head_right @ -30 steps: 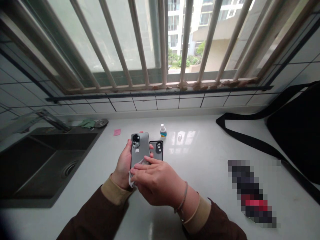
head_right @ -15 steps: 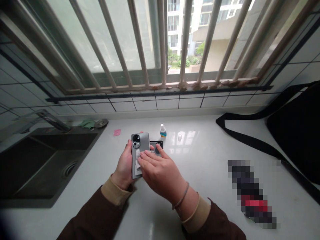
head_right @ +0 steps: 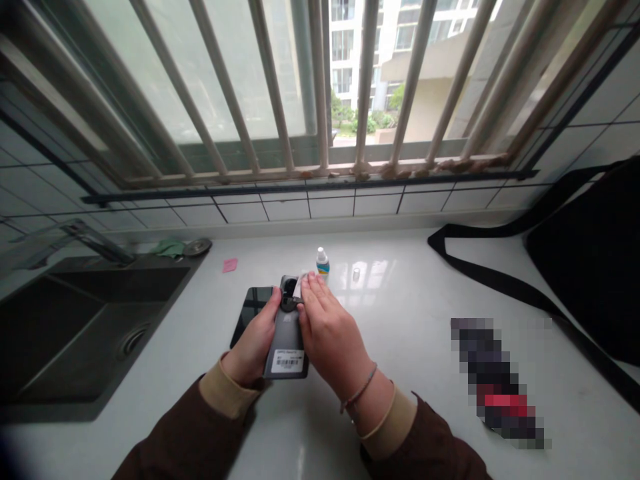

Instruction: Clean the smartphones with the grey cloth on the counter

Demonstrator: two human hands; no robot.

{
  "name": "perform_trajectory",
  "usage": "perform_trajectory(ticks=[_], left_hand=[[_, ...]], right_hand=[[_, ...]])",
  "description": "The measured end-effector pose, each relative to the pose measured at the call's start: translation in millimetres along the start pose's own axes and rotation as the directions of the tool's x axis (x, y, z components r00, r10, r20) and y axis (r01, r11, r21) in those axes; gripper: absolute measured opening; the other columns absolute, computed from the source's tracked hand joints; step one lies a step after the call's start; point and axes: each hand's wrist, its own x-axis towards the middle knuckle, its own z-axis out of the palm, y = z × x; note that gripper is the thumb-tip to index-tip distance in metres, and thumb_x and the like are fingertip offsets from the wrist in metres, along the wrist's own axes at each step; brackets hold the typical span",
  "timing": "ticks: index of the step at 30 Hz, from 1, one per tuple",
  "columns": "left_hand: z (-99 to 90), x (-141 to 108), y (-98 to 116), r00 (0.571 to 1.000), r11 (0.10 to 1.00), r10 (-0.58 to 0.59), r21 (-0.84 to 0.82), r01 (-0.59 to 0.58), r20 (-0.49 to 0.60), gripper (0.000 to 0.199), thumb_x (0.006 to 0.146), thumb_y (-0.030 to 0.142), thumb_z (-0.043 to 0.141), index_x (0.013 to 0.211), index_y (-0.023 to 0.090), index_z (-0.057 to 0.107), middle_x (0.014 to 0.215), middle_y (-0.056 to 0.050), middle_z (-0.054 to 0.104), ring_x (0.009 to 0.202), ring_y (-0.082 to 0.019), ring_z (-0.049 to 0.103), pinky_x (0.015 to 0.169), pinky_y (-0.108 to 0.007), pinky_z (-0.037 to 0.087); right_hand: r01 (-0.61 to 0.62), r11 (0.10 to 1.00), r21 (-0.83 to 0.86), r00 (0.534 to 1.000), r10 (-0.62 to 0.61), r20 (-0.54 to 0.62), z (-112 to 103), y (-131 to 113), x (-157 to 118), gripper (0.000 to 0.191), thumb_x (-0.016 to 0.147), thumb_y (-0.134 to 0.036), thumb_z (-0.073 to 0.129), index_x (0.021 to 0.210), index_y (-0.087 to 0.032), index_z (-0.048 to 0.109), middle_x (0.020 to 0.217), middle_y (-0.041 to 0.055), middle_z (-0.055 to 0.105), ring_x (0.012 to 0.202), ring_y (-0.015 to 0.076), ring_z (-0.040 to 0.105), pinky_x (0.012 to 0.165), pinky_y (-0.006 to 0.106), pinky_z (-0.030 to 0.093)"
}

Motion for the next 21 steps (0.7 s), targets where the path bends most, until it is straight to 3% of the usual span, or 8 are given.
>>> perform_trajectory(ticks=[7,14,19,21], left_hand=[[10.4,-0.4,8.8,0.990,0.991,0.118,-0.056,-0.122,-0.074,0.055,0.112,0.047,0.043,0.157,0.019,0.053,0.143,-0.014,0.070,0.136,-0.027,0.065,0.124,-0.043,0.042],[4.0,2.7,10.5,0.986,0.992,0.116,-0.032,-0.121,-0.123,0.053,0.110,0.047,0.046,0.155,0.021,0.056,0.134,-0.014,0.075,0.120,-0.027,0.074,0.115,-0.044,0.051],[3.5,4.9,12.7,0.972,0.989,0.143,-0.011,-0.147,-0.185,0.053,0.110,0.047,0.047,0.150,0.015,0.061,0.120,-0.015,0.079,0.107,-0.027,0.078,0.107,-0.042,0.057],[5.8,3.7,13.3,0.962,0.984,0.176,0.010,-0.178,-0.209,0.053,0.110,0.049,0.045,0.150,0.018,0.061,0.113,-0.014,0.081,0.098,-0.026,0.080,0.099,-0.041,0.061]], right_hand=[[0.006,0.995,0.096,1.000,-0.006,-0.007,-2.9,-5.1,-0.4,0.043,0.108,-0.016,0.049,0.148,-0.008,0.062,0.155,0.0200,0.058,0.145,0.0282,0.057,0.121,0.045,0.052],[0.027,0.995,0.096,0.998,-0.032,0.059,-1.7,-6.4,-2.4,0.040,0.107,-0.022,0.053,0.141,-0.006,0.068,0.149,0.0205,0.064,0.143,0.0297,0.060,0.122,0.046,0.052],[0.070,0.994,0.082,0.986,-0.082,0.143,-1.8,-9.0,-3.2,0.040,0.106,-0.023,0.056,0.140,-0.008,0.068,0.147,0.0177,0.067,0.142,0.0357,0.060,0.123,0.061,0.047],[0.110,0.987,0.114,0.980,-0.127,0.155,-2.3,-11.1,-3.8,0.038,0.105,-0.023,0.056,0.138,-0.010,0.070,0.146,0.0157,0.068,0.142,0.0341,0.061,0.124,0.060,0.046]])
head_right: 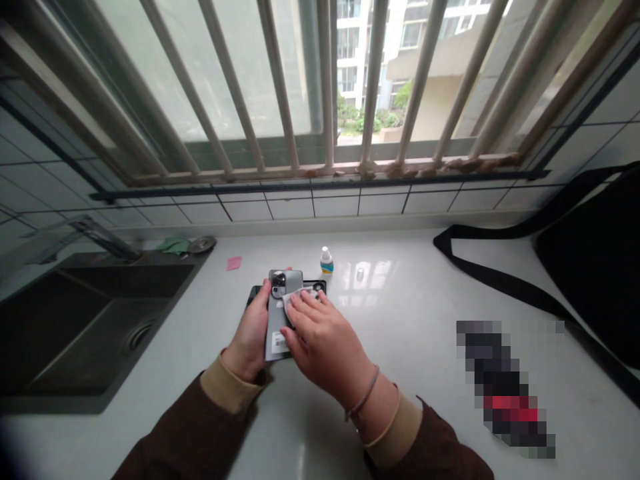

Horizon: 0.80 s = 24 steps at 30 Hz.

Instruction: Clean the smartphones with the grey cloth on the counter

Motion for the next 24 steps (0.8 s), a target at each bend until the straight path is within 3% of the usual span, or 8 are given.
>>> perform_trajectory(ticks=[5,11,17,21,24], left_hand=[[-0.1,-4.1,3.7,0.997,0.996,-0.020,0.090,0.027,-0.081,0.054,0.107,0.057,0.047,0.148,0.025,0.061,0.087,-0.010,0.079,0.071,-0.024,0.078,0.072,-0.038,0.065],[-1.5,-4.4,13.6,0.988,0.996,-0.064,0.054,0.072,-0.139,0.068,0.105,0.066,0.040,0.110,0.008,0.075,0.084,-0.015,0.078,0.060,-0.023,0.073,0.055,-0.033,0.061],[-2.0,-0.9,19.6,0.989,0.999,0.054,0.008,-0.053,-0.137,0.071,0.108,0.060,0.033,0.099,0.005,0.076,0.086,-0.018,0.078,0.068,-0.025,0.075,0.065,-0.036,0.064],[-2.0,-0.9,20.0,0.994,0.997,0.059,-0.043,-0.063,-0.094,0.068,0.108,0.058,0.035,0.102,0.005,0.076,0.088,-0.019,0.078,0.074,-0.027,0.076,0.068,-0.039,0.064],[-4.5,-1.1,20.3,0.996,0.996,0.059,-0.057,-0.063,-0.066,0.065,0.108,0.058,0.037,0.107,0.006,0.076,0.094,-0.019,0.078,0.079,-0.028,0.077,0.073,-0.041,0.065]], right_hand=[[0.190,0.974,0.122,0.981,-0.194,0.020,0.1,-8.0,-1.9,0.036,0.105,-0.024,0.057,0.135,-0.009,0.071,0.144,0.0142,0.070,0.142,0.0264,0.062,0.127,0.043,0.046],[0.340,0.925,0.168,0.939,-0.344,-0.008,-1.9,-9.4,-0.4,0.026,0.105,-0.029,0.064,0.123,-0.014,0.076,0.130,0.0085,0.079,0.129,0.0213,0.071,0.125,0.035,0.049],[0.358,0.931,0.067,0.934,-0.356,-0.040,-9.5,-2.1,1.9,0.022,0.104,-0.010,0.061,0.118,-0.016,0.077,0.126,0.0086,0.080,0.122,0.0213,0.074,0.115,0.039,0.060],[0.328,0.941,0.088,0.943,-0.319,-0.098,-15.9,1.4,3.9,0.020,0.104,-0.010,0.062,0.114,-0.017,0.078,0.119,0.0095,0.081,0.113,0.0227,0.075,0.099,0.038,0.068],[0.295,0.943,0.158,0.954,-0.279,-0.112,-17.9,5.2,4.4,0.019,0.104,-0.011,0.063,0.113,-0.019,0.078,0.118,0.0083,0.081,0.112,0.0222,0.074,0.097,0.039,0.068]])
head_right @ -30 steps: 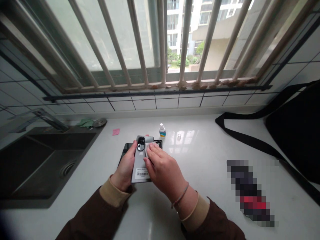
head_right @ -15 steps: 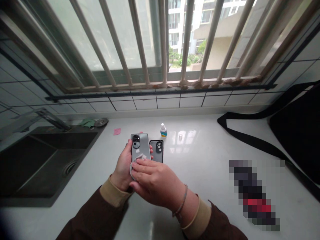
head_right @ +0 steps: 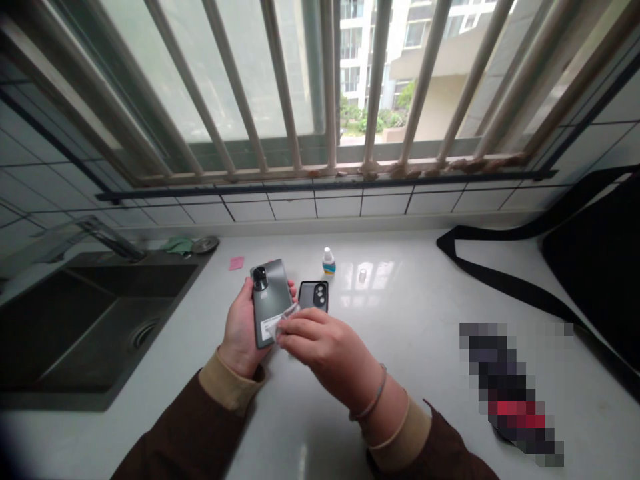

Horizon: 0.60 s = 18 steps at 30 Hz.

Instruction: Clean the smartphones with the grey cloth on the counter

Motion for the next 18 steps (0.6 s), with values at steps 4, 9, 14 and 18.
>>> perform_trajectory(ticks=[4,9,14,18], left_hand=[[-2.6,-0.9,3.0,0.999,0.999,0.018,0.033,-0.020,0.047,0.063,0.108,0.058,0.038,0.112,0.007,0.075,0.098,-0.018,0.078,0.078,-0.028,0.076,0.075,-0.043,0.065],[4.3,-9.4,1.6,0.982,0.996,0.062,0.055,-0.073,0.176,0.057,0.109,0.055,0.039,0.147,0.019,0.062,0.101,-0.015,0.078,0.084,-0.029,0.077,0.080,-0.046,0.064],[8.9,-16.8,-9.7,0.954,0.995,0.069,0.052,-0.088,0.291,0.059,0.109,0.055,0.040,0.162,0.029,0.047,0.107,-0.012,0.078,0.089,-0.027,0.076,0.084,-0.044,0.063],[5.5,-18.3,-16.8,0.956,0.998,0.008,0.061,-0.027,0.293,0.059,0.109,0.055,0.042,0.164,0.033,0.043,0.117,-0.013,0.077,0.092,-0.027,0.077,0.084,-0.043,0.063]], right_hand=[[-0.152,0.976,0.154,0.985,0.163,-0.063,-1.5,7.6,-3.3,0.011,0.101,-0.019,0.072,0.108,-0.022,0.080,0.112,0.0065,0.082,0.102,0.0199,0.077,0.089,0.036,0.069],[-0.333,0.924,0.188,0.901,0.371,-0.227,-5.3,10.9,-3.6,0.014,0.097,-0.016,0.076,0.107,-0.024,0.081,0.106,0.0054,0.083,0.099,0.0192,0.079,0.090,0.036,0.068],[-0.363,0.922,0.133,0.863,0.386,-0.326,-10.3,4.4,-0.7,0.020,0.099,-0.014,0.072,0.113,-0.026,0.081,0.112,0.0050,0.082,0.106,0.0207,0.078,0.096,0.040,0.067],[-0.352,0.930,0.108,0.858,0.367,-0.359,-11.6,1.0,-0.9,0.022,0.100,-0.013,0.070,0.115,-0.026,0.080,0.114,0.0062,0.081,0.106,0.0217,0.077,0.096,0.042,0.067]])
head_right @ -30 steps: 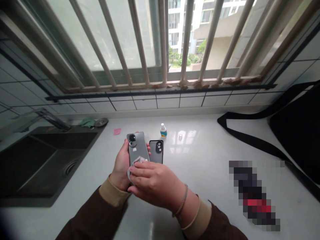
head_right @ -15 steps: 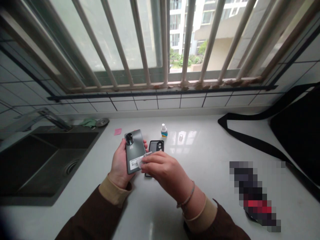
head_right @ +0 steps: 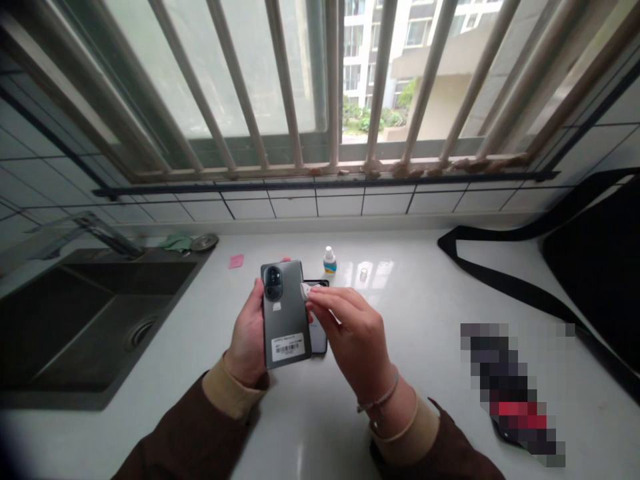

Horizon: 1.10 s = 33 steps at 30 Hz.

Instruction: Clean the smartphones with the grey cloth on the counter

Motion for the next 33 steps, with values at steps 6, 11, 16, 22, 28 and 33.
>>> perform_trajectory(ticks=[6,11,16,22,28,33], left_hand=[[1.5,-2.1,-3.9,1.000,0.998,-0.020,-0.058,0.019,-0.002,0.057,0.109,0.053,0.044,0.161,0.030,0.048,0.129,-0.012,0.075,0.100,-0.026,0.076,0.099,-0.047,0.060],[3.3,-2.2,-3.3,1.000,0.997,-0.014,-0.074,0.014,0.000,0.056,0.110,0.051,0.044,0.161,0.029,0.049,0.135,-0.011,0.073,0.110,-0.026,0.075,0.105,-0.045,0.057],[1.4,-2.5,-3.8,1.000,0.997,-0.024,-0.074,0.023,-0.015,0.054,0.110,0.050,0.045,0.160,0.029,0.051,0.138,-0.010,0.073,0.111,-0.025,0.075,0.106,-0.044,0.057],[3.2,-4.0,-4.3,0.998,0.995,-0.070,-0.065,0.069,-0.002,0.057,0.109,0.053,0.046,0.161,0.030,0.048,0.143,-0.011,0.070,0.123,-0.028,0.071,0.113,-0.048,0.052],[6.9,-4.0,-7.2,0.997,0.994,-0.080,-0.081,0.078,-0.022,0.060,0.108,0.054,0.048,0.162,0.029,0.047,0.143,-0.011,0.070,0.131,-0.030,0.067,0.119,-0.047,0.046],[10.4,-2.6,-10.0,0.996,0.995,-0.069,-0.082,0.064,-0.057,0.057,0.109,0.053,0.045,0.160,0.027,0.050,0.142,-0.012,0.070,0.132,-0.029,0.066,0.120,-0.045,0.045]], right_hand=[[0.058,0.998,-0.010,0.998,-0.058,0.034,2.2,-2.5,-0.7,0.025,0.101,-0.010,0.067,0.118,-0.025,0.078,0.115,0.0078,0.080,0.108,0.0222,0.076,0.095,0.043,0.066],[0.081,0.997,-0.019,0.996,-0.081,0.024,3.0,-4.7,-0.2,0.026,0.100,-0.008,0.069,0.118,-0.025,0.078,0.115,0.0078,0.080,0.108,0.0221,0.075,0.094,0.043,0.066],[0.093,0.995,-0.030,0.996,-0.092,0.010,0.8,-5.5,0.2,0.031,0.099,-0.007,0.069,0.121,-0.026,0.078,0.116,0.0070,0.080,0.109,0.0229,0.074,0.095,0.045,0.065],[0.108,0.992,-0.062,0.993,-0.106,0.045,3.2,-4.0,-1.8,0.038,0.102,-0.008,0.065,0.130,-0.030,0.076,0.119,0.0071,0.079,0.107,0.0239,0.072,0.092,0.046,0.066],[0.143,0.986,-0.082,0.987,-0.136,0.086,6.0,-4.9,-4.3,0.042,0.102,-0.009,0.065,0.136,-0.031,0.073,0.120,0.0071,0.078,0.108,0.0245,0.071,0.093,0.046,0.065],[0.143,0.985,-0.093,0.985,-0.133,0.108,6.5,-3.7,-4.2,0.040,0.103,-0.010,0.065,0.137,-0.030,0.072,0.120,0.0069,0.078,0.108,0.0246,0.069,0.094,0.046,0.064]])
